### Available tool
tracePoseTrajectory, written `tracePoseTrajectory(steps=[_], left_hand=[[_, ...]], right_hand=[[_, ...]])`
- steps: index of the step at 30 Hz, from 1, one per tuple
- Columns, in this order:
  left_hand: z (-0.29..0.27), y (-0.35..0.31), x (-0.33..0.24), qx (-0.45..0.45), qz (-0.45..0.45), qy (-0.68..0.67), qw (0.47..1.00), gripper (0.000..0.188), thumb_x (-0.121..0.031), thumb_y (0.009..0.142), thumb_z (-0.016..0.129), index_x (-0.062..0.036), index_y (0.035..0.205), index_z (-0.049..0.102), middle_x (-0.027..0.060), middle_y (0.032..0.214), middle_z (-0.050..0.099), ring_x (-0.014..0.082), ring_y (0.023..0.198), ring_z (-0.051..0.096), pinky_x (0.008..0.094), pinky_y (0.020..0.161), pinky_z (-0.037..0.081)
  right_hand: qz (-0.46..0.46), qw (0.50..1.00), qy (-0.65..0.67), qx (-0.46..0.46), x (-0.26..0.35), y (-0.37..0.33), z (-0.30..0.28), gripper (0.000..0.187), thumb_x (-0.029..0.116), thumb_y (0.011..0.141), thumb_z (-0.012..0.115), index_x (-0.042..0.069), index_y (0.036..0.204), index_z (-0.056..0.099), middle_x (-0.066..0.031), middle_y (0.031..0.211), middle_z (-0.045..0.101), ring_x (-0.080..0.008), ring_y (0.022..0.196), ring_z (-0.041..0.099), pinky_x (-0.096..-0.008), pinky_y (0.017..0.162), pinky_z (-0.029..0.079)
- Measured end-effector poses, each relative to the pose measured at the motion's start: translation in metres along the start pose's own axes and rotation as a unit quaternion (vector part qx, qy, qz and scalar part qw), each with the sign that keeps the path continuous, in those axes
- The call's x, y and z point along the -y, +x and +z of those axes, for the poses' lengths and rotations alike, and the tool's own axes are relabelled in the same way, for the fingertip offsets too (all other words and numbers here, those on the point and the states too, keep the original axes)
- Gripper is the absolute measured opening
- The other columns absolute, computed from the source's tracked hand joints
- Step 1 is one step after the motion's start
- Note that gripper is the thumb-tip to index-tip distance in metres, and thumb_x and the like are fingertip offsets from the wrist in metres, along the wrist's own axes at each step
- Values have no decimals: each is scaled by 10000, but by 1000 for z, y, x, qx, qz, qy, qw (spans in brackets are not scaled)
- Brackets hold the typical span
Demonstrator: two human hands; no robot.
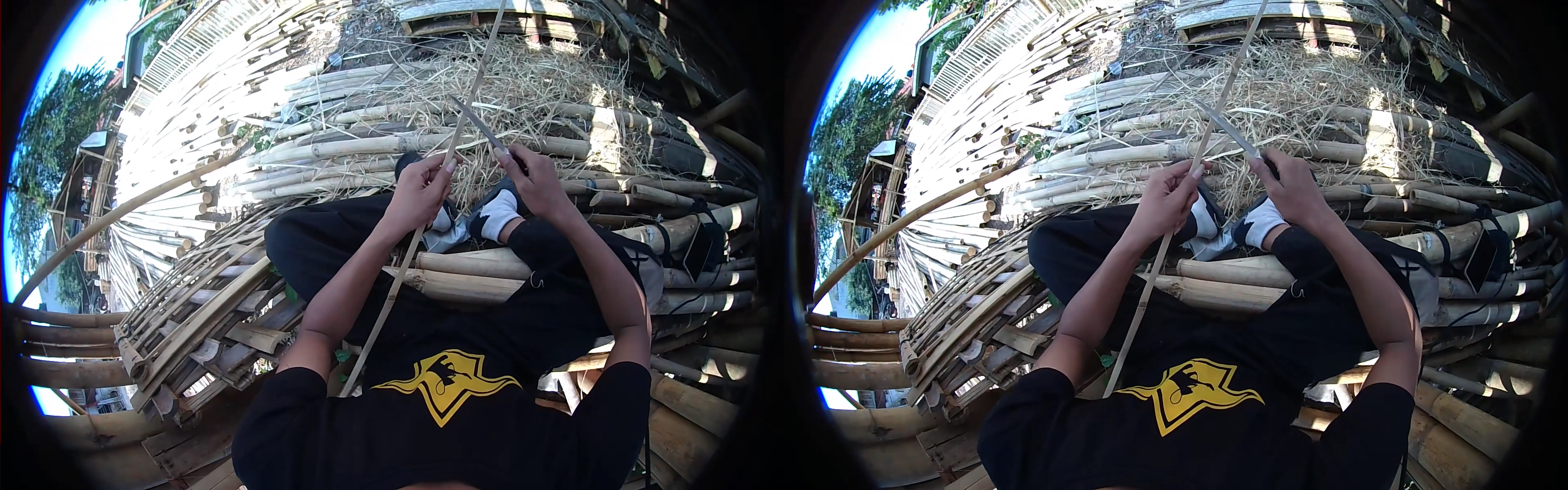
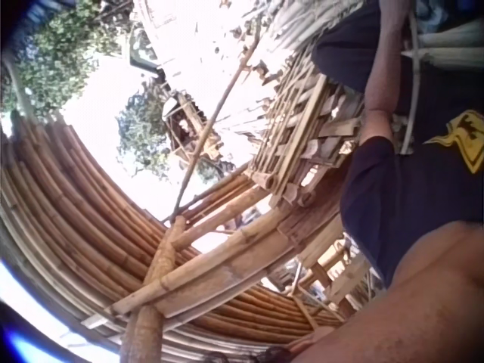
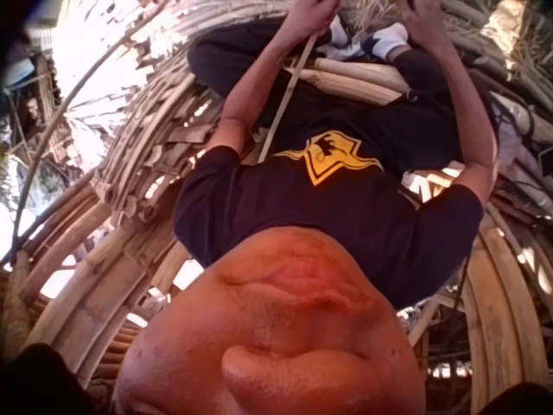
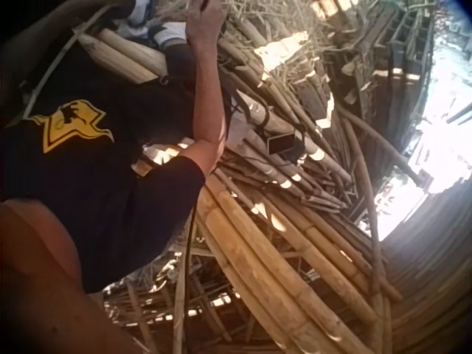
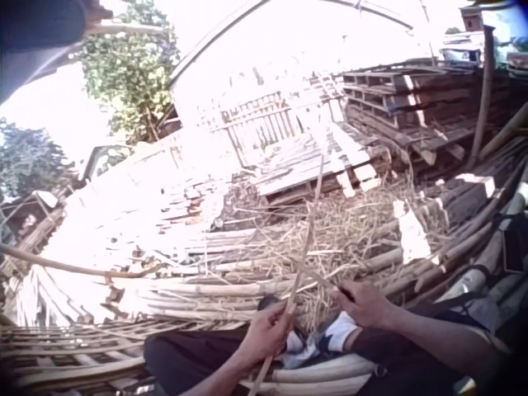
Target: The person shaves and splits a thin strip of bamboo using a knife and their hands.
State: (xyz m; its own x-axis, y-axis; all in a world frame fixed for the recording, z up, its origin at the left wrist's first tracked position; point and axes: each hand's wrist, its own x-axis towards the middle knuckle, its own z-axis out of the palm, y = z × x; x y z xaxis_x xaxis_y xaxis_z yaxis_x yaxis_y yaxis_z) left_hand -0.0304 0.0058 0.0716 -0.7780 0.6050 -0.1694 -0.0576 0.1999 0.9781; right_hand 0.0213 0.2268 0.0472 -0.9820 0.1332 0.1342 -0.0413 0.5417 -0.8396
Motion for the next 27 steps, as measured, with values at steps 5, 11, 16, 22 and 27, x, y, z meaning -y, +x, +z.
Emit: tracePoseTrajectory(steps=[5, 11, 16, 22, 27], left_hand=[[26, 7, 44, -121, 130, 182, 967, 184, -121, 931, 510, 33, 996, 589, 114, 581, 505, 153, 505, 455, 300, 488, 373], [37, 13, 69, -126, 119, 222, 960, 144, -84, 897, 532, 48, 936, 573, 216, 606, 519, 283, 492, 493, 375, 511, 386], [38, 15, 66, -58, 26, 103, 993, 238, -155, 948, 497, -23, 1116, 601, 4, 549, 445, 58, 461, 417, 230, 423, 314], [47, -2, 49, 104, -170, -305, 931, 368, -278, 994, 419, -64, 1288, 479, -57, 541, 321, 20, 388, 311, 175, 341, 246], [54, -13, 54, 120, -207, -336, 911, 386, -299, 988, 442, -78, 1301, 480, -40, 558, 377, 27, 405, 343, 167, 346, 260]], right_hand=[[-30, 986, -144, 75, -13, -1, -4, 338, 317, 932, 509, -16, 924, 571, -223, 735, 598, -412, 703, 577, -471, 630, 433], [19, 973, -202, 108, -27, 7, -10, 360, 350, 938, 474, 3, 939, 568, -231, 780, 619, -415, 788, 601, -492, 701, 461], [66, 985, -159, 24, -41, 15, -9, 435, 416, 891, 543, -16, 886, 590, -193, 718, 612, -357, 696, 600, -445, 653, 449], [189, 979, 61, -45, -52, 27, 3, 475, 480, 798, 664, 6, 790, 634, -46, 550, 516, -144, 519, 468, -339, 523, 380], [232, 961, 151, -31, -51, 22, 8, 319, 334, 841, 657, 23, 792, 610, 0, 545, 484, -81, 424, 410, -268, 397, 307]])
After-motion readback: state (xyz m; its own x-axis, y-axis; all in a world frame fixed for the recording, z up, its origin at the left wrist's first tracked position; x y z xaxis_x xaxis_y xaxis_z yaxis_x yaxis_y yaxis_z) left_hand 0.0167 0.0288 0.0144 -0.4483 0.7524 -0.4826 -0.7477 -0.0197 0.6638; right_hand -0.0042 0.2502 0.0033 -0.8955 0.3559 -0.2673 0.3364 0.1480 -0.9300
